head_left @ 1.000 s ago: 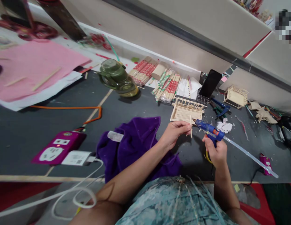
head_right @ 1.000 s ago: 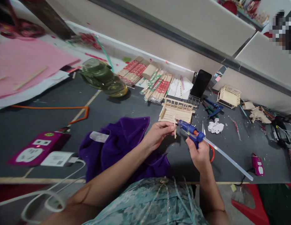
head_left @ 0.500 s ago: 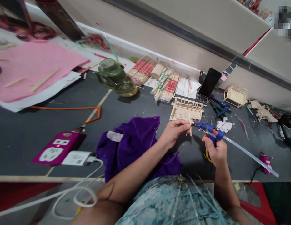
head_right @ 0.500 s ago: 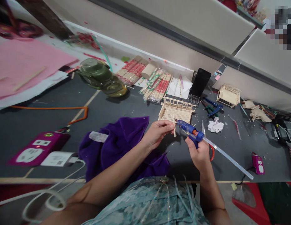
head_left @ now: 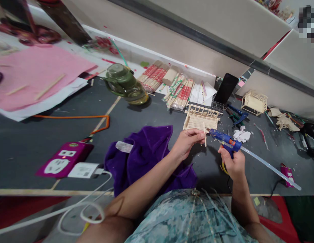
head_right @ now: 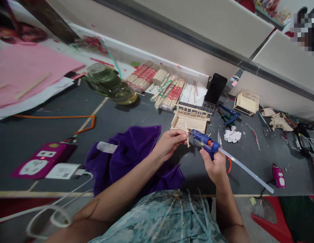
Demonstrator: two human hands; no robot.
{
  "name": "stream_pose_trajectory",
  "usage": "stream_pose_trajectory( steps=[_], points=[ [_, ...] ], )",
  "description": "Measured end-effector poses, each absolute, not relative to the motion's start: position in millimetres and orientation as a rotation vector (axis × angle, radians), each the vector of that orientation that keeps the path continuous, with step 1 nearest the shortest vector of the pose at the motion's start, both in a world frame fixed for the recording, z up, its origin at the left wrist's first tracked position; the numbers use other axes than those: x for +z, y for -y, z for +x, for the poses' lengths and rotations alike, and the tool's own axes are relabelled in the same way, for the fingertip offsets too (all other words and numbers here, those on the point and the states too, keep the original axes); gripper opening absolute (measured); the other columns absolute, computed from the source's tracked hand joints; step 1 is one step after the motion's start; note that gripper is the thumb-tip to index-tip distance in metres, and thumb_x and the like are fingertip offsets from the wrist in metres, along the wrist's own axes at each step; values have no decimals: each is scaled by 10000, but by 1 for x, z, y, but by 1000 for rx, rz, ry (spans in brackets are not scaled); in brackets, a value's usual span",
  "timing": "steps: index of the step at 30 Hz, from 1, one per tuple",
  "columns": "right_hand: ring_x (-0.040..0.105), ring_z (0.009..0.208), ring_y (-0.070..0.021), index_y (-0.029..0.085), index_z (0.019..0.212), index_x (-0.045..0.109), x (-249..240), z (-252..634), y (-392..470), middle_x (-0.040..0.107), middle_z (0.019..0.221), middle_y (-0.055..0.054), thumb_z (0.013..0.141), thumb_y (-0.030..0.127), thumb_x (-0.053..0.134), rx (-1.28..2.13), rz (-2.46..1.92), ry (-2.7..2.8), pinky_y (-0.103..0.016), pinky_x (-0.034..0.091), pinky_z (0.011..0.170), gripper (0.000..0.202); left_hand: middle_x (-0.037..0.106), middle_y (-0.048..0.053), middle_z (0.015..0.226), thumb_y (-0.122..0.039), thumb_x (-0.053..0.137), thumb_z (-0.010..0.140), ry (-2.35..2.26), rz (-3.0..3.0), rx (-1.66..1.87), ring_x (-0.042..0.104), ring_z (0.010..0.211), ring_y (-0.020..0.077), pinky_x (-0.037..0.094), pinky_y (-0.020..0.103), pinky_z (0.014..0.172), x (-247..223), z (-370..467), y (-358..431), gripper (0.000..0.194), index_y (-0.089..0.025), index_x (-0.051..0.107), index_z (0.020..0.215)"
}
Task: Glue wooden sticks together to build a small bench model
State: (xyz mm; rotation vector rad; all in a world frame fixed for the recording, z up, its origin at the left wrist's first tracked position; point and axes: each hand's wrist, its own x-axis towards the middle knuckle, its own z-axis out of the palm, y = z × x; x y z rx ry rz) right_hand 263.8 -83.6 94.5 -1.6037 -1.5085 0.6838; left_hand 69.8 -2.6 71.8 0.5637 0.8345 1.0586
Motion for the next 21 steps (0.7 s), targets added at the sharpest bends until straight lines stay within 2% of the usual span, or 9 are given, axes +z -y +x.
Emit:
stream_pose_trajectory(
  steps=[21],
  points=[
    [685, 642, -215, 211, 886, 771, 94, 264, 86, 697, 649, -35, 916, 497, 657, 682, -1623, 1538, -303, 547, 573, 309, 695, 21, 589, -378, 1003, 463, -833, 522, 1099, 603, 540, 108, 506, 247, 601, 73, 70, 1, 366, -152, 755, 608]
  ],
)
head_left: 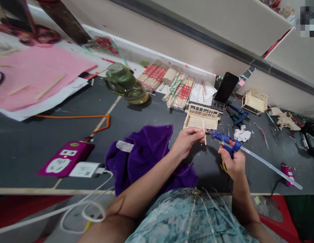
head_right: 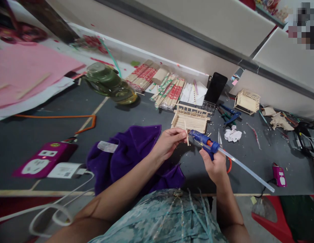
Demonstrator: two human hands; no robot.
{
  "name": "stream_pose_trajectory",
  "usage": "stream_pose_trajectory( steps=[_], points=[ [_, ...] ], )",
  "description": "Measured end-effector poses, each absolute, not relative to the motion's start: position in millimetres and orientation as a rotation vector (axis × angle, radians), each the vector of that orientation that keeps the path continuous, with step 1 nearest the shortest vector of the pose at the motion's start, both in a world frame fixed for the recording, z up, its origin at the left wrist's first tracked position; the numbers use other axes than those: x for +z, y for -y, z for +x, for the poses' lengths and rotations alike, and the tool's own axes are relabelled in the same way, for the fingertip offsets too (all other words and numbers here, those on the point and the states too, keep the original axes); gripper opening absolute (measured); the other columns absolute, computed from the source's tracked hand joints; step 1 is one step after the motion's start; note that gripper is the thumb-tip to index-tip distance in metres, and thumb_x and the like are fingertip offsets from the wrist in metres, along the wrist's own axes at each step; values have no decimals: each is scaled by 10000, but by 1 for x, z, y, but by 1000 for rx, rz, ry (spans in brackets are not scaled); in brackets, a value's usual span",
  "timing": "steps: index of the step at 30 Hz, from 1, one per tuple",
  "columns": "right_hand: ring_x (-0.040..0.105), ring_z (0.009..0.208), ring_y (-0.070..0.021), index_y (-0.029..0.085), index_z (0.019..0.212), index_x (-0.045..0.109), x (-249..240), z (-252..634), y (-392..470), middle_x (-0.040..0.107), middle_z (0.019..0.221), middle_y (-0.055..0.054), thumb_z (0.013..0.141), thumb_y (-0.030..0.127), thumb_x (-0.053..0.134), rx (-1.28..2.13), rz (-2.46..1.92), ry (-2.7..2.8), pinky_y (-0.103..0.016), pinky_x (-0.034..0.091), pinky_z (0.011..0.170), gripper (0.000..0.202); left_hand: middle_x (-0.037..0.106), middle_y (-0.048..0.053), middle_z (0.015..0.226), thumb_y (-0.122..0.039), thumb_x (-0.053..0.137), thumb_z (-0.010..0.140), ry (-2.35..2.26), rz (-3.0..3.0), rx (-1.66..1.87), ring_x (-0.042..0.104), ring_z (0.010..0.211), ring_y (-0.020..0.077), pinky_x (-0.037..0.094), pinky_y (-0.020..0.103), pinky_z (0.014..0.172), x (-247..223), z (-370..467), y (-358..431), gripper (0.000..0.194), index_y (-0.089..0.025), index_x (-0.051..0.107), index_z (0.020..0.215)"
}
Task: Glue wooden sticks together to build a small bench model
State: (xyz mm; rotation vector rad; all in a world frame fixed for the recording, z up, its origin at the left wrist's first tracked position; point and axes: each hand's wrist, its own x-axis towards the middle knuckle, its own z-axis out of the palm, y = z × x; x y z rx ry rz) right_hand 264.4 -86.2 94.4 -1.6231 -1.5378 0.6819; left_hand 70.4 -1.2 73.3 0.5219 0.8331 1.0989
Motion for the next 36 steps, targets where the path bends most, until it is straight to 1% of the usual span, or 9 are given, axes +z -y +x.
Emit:
stream_pose_trajectory(
  steps=[13, 28, 36],
  points=[
    [691, 637, -218, 206, 885, 770, 95, 265, 87, 696, 639, -33, 923, 505, 633, 660, -1644, 1565, -306, 560, 581, 331, 711, 19, 589, -383, 1024, 402, -845, 460, 1121, 621, 519, 94, 519, 216, 572, 74, 71, -1, 407, -151, 769, 617],
    [687, 631, -212, 207, 926, 771, 95, 265, 87, 702, 648, -30, 934, 487, 627, 643, -1634, 1588, -303, 562, 595, 315, 709, 12, 597, -368, 1022, 426, -858, 458, 1131, 629, 529, 96, 525, 218, 586, 72, 70, -2, 397, -148, 769, 638],
    [694, 657, -224, 209, 925, 772, 98, 264, 86, 705, 658, -36, 929, 486, 625, 637, -1641, 1601, -311, 565, 599, 313, 711, 10, 598, -380, 1023, 422, -855, 471, 1142, 628, 533, 95, 527, 219, 590, 72, 70, -3, 400, -156, 771, 637]
  ],
)
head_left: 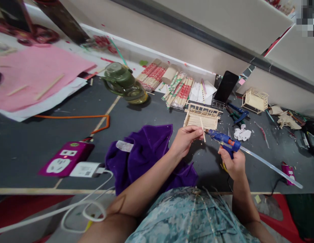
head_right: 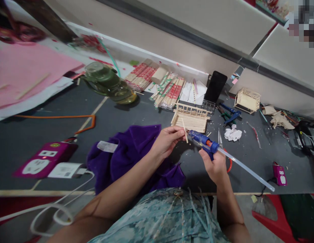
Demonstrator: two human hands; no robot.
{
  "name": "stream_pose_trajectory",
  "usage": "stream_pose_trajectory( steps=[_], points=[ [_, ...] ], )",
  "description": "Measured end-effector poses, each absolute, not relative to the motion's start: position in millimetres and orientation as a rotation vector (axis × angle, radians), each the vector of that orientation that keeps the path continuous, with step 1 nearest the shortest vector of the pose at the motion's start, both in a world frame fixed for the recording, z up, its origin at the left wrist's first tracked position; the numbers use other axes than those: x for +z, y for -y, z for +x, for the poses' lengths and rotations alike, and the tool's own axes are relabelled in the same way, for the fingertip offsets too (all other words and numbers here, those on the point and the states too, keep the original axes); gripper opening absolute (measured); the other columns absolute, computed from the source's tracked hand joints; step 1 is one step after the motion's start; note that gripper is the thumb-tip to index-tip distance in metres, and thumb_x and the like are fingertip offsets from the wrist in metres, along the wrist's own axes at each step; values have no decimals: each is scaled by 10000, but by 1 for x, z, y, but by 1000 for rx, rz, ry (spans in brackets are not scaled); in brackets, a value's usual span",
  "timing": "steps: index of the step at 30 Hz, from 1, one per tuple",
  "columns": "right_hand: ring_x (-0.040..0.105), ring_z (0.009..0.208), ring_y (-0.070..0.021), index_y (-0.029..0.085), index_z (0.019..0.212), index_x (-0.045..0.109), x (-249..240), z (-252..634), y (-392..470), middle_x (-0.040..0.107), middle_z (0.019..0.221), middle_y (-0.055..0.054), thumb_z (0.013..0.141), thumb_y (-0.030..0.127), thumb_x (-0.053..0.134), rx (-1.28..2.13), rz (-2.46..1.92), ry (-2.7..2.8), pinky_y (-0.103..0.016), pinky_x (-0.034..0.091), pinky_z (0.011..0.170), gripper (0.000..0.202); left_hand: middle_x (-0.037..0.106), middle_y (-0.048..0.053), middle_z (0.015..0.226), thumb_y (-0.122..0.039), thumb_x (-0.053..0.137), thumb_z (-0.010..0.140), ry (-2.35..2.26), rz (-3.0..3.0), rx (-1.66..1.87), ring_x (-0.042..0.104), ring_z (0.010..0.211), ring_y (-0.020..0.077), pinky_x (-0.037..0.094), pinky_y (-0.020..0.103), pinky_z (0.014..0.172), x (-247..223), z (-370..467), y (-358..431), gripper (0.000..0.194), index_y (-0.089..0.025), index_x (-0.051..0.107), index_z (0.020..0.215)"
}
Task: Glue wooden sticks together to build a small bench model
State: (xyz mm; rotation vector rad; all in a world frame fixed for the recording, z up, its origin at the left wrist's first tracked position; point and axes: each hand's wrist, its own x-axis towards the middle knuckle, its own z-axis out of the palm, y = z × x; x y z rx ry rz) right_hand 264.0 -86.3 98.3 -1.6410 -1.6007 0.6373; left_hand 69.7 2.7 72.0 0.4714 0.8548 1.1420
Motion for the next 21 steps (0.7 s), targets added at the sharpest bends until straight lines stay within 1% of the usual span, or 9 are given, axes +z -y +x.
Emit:
stream_pose_trajectory(
  steps=[12, 21],
  points=[
    [686, 643, -217, 210, 931, 766, 97, 265, 87, 703, 653, -30, 925, 502, 621, 623, -1668, 1616, -308, 564, 602, 327, 712, 11, 608, -384, 1030, 407, -871, 457, 1158, 622, 530, 93, 530, 219, 580, 70, 69, -4, 413, -157, 767, 630],
    [691, 646, -225, 216, 917, 768, 96, 265, 89, 692, 630, -29, 919, 511, 626, 642, -1673, 1595, -314, 566, 591, 327, 693, 11, 604, -365, 1010, 455, -867, 477, 1161, 615, 541, 101, 519, 233, 591, 69, 69, -4, 381, -152, 767, 657]
  ],
)
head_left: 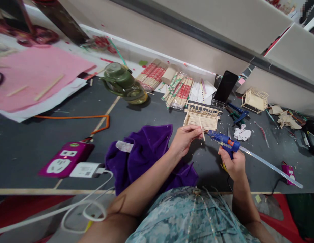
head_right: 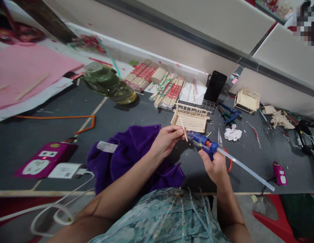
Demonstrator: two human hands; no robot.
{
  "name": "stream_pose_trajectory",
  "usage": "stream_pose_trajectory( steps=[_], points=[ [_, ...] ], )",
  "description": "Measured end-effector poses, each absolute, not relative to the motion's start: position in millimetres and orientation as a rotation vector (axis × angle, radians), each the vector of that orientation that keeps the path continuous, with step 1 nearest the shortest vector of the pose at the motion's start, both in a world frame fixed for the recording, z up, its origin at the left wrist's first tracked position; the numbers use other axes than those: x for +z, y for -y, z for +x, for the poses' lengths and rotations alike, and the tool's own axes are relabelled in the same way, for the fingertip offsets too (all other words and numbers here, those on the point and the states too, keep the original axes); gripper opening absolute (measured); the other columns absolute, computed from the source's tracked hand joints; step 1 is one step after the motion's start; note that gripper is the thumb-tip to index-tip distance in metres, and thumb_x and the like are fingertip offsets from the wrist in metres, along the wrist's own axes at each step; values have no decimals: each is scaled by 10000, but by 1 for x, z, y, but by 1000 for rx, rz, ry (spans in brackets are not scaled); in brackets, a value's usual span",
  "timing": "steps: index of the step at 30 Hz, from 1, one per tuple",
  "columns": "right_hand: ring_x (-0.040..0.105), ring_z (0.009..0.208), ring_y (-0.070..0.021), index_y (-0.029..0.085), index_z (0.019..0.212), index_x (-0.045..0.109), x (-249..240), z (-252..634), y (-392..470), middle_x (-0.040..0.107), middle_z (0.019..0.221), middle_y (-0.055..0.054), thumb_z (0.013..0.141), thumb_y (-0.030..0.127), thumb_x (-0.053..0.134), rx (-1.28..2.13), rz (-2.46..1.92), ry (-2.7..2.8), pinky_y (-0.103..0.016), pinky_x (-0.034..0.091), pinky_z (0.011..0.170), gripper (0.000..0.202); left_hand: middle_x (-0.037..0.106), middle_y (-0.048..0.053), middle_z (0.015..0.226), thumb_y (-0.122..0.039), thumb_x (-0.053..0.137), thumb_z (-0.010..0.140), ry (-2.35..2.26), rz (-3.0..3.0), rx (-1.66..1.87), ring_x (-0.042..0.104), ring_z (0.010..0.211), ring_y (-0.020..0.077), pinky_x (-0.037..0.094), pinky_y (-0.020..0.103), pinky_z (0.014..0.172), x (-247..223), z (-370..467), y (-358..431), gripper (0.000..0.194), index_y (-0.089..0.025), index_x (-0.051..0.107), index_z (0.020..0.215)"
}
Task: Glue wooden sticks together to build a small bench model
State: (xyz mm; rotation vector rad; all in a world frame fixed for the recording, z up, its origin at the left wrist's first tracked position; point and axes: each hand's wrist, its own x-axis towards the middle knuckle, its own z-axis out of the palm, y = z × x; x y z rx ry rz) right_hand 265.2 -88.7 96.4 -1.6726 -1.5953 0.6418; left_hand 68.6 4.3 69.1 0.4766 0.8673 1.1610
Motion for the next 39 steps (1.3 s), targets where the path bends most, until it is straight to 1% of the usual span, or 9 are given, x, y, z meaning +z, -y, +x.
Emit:
stream_pose_trajectory(
  steps=[7, 15, 21, 26, 31, 39],
  points=[
    [686, 640, -219, 214, 909, 773, 98, 264, 86, 695, 638, -28, 928, 506, 623, 641, -1653, 1597, -310, 559, 600, 328, 700, 17, 616, -359, 1008, 458, -868, 485, 1156, 613, 543, 102, 518, 237, 591, 70, 70, -4, 378, -147, 760, 650],
    [674, 618, -215, 209, 907, 771, 99, 264, 86, 660, 589, -15, 931, 522, 615, 627, -1657, 1611, -313, 560, 624, 350, 707, 18, 613, -360, 1014, 444, -865, 472, 1160, 619, 539, 98, 522, 226, 589, 71, 68, -5, 383, -148, 771, 651],
    [674, 609, -214, 216, 928, 772, 98, 264, 87, 682, 615, -20, 925, 514, 621, 636, -1662, 1609, -308, 553, 580, 334, 709, 14, 616, -359, 1014, 433, -875, 462, 1162, 619, 536, 96, 522, 227, 588, 70, 69, -5, 386, -153, 769, 649],
    [680, 623, -222, 215, 940, 770, 100, 263, 87, 678, 615, -21, 930, 516, 609, 655, -1668, 1600, -315, 555, 583, 341, 707, 16, 620, -353, 1007, 448, -883, 478, 1167, 620, 539, 104, 523, 241, 589, 69, 69, -5, 377, -153, 763, 653],
    [675, 616, -219, 211, 913, 768, 102, 263, 87, 662, 592, -16, 925, 510, 619, 666, -1665, 1600, -309, 549, 580, 334, 700, 10, 605, -363, 1009, 444, -887, 478, 1170, 618, 534, 105, 523, 240, 584, 69, 68, -6, 386, -155, 759, 653],
    [679, 623, -219, 213, 903, 770, 104, 263, 87, 671, 598, -19, 925, 515, 619, 638, -1657, 1618, -315, 565, 614, 338, 693, 12, 592, -353, 1009, 439, -889, 478, 1176, 619, 541, 102, 526, 235, 594, 71, 68, -7, 382, -149, 753, 636]
  ],
)
